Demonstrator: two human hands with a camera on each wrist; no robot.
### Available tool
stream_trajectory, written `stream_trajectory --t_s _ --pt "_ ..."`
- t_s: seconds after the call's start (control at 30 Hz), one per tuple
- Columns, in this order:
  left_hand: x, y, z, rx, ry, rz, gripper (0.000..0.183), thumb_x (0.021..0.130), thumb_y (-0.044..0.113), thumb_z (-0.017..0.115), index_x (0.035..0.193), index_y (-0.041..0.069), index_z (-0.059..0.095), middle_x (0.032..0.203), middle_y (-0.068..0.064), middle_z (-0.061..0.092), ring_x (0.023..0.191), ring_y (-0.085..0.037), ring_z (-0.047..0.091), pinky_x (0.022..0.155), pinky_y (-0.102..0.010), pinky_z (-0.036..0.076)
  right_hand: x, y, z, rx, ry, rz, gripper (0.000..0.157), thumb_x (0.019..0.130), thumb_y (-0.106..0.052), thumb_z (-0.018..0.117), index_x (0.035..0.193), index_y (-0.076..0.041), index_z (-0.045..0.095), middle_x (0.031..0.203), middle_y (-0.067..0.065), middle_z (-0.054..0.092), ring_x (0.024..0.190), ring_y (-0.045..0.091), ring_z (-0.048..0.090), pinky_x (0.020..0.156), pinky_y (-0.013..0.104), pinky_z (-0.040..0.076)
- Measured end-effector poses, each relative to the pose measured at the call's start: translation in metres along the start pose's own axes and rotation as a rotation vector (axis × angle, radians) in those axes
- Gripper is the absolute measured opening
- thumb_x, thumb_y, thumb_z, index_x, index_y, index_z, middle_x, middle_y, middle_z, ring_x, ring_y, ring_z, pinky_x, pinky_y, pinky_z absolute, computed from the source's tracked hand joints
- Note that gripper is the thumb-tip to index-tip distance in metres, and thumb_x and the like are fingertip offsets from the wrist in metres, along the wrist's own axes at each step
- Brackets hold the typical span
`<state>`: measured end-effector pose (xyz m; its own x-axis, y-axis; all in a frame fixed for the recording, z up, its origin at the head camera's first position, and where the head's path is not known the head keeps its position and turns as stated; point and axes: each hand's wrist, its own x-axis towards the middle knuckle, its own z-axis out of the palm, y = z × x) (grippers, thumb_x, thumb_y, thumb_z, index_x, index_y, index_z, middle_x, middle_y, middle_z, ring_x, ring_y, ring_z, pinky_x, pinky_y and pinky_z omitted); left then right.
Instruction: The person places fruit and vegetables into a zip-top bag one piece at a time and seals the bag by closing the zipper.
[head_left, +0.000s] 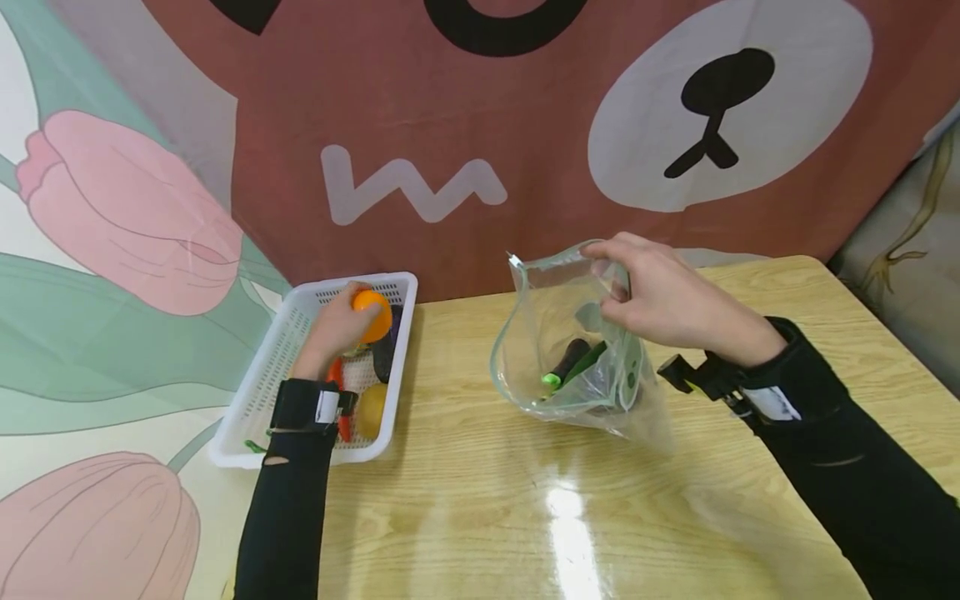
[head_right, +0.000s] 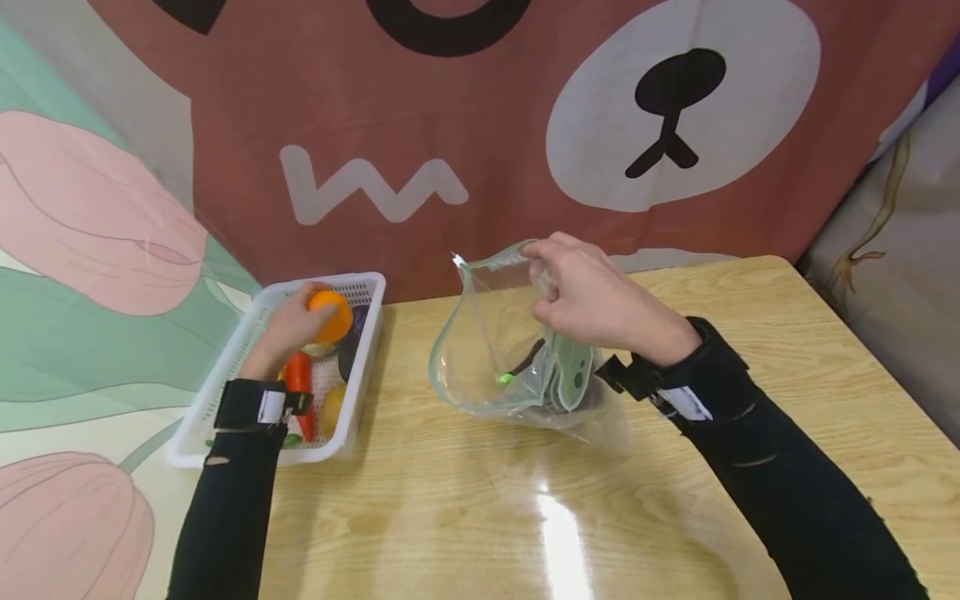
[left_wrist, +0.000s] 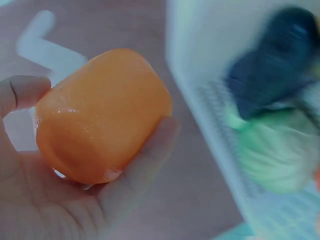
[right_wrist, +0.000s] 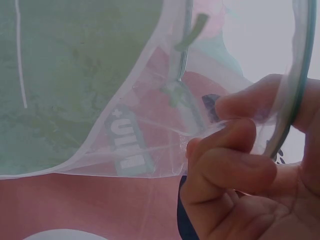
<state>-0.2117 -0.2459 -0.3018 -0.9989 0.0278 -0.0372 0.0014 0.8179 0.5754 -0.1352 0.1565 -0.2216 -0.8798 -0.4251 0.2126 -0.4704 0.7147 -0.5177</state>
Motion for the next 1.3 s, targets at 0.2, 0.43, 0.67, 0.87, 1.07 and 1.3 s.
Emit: stream_trajectory --t_s 0.2,0.43,0.67,0.87,1.07,1.3 --pt "-0.014 0.045 -0.007 -0.039 0.020 0.141 0.048 0.095 0.027 0.048 0.140 0.014 0.038 0.118 -0.016 0.051 0.091 -0.032 0.049 0.076 -0.042 0.042 0.000 0.000 0.000 -0.003 0.006 -0.001 0.051 0.080 0.004 0.056 0.130 -0.002 0.050 0.103 0.008 0.051 0.064 0.016 0.044 0.057 0.032 0.036" --pt "-0.030 0.077 -0.008 -0.084 0.015 0.234 0.047 0.094 0.022 0.051 0.139 0.014 0.040 0.119 -0.013 0.050 0.094 -0.031 0.049 0.080 -0.043 0.043 0.001 0.000 0.001 0.005 -0.001 0.006 0.051 0.080 0.004 0.056 0.130 -0.002 0.050 0.103 0.008 0.050 0.063 0.016 0.044 0.056 0.031 0.035" --pt "-0.046 0.102 -0.006 -0.127 0.051 0.402 0.047 0.093 0.022 0.057 0.137 0.015 0.043 0.119 -0.010 0.051 0.093 -0.027 0.050 0.078 -0.041 0.044 0.003 0.001 0.002 0.007 0.002 -0.001 0.051 0.080 0.004 0.055 0.130 -0.001 0.050 0.105 0.009 0.052 0.063 0.016 0.044 0.058 0.032 0.036" --pt "-0.060 0.126 0.000 -0.286 0.088 0.598 0.049 0.089 0.016 0.061 0.136 0.012 0.046 0.125 -0.007 0.051 0.096 -0.023 0.051 0.077 -0.039 0.049 0.004 0.002 0.003 0.001 0.009 -0.004 0.052 0.079 0.004 0.055 0.131 -0.001 0.049 0.107 0.009 0.052 0.063 0.016 0.044 0.058 0.032 0.036" --pt "-0.067 0.141 0.014 -0.484 0.017 0.774 0.052 0.088 0.013 0.059 0.137 0.006 0.043 0.128 -0.008 0.050 0.098 -0.022 0.052 0.077 -0.036 0.052 0.006 0.002 0.003 0.010 -0.008 -0.007 0.052 0.080 0.004 0.055 0.131 0.001 0.048 0.105 0.009 0.050 0.064 0.017 0.043 0.058 0.033 0.034" --pt "-0.073 0.157 0.031 -0.476 -0.047 0.887 0.052 0.088 0.013 0.061 0.136 0.004 0.044 0.128 -0.008 0.049 0.100 -0.019 0.052 0.083 -0.035 0.049 0.010 0.002 0.006 0.036 -0.010 0.001 0.054 0.080 0.003 0.058 0.132 0.001 0.047 0.107 0.009 0.052 0.062 0.018 0.044 0.054 0.030 0.038"
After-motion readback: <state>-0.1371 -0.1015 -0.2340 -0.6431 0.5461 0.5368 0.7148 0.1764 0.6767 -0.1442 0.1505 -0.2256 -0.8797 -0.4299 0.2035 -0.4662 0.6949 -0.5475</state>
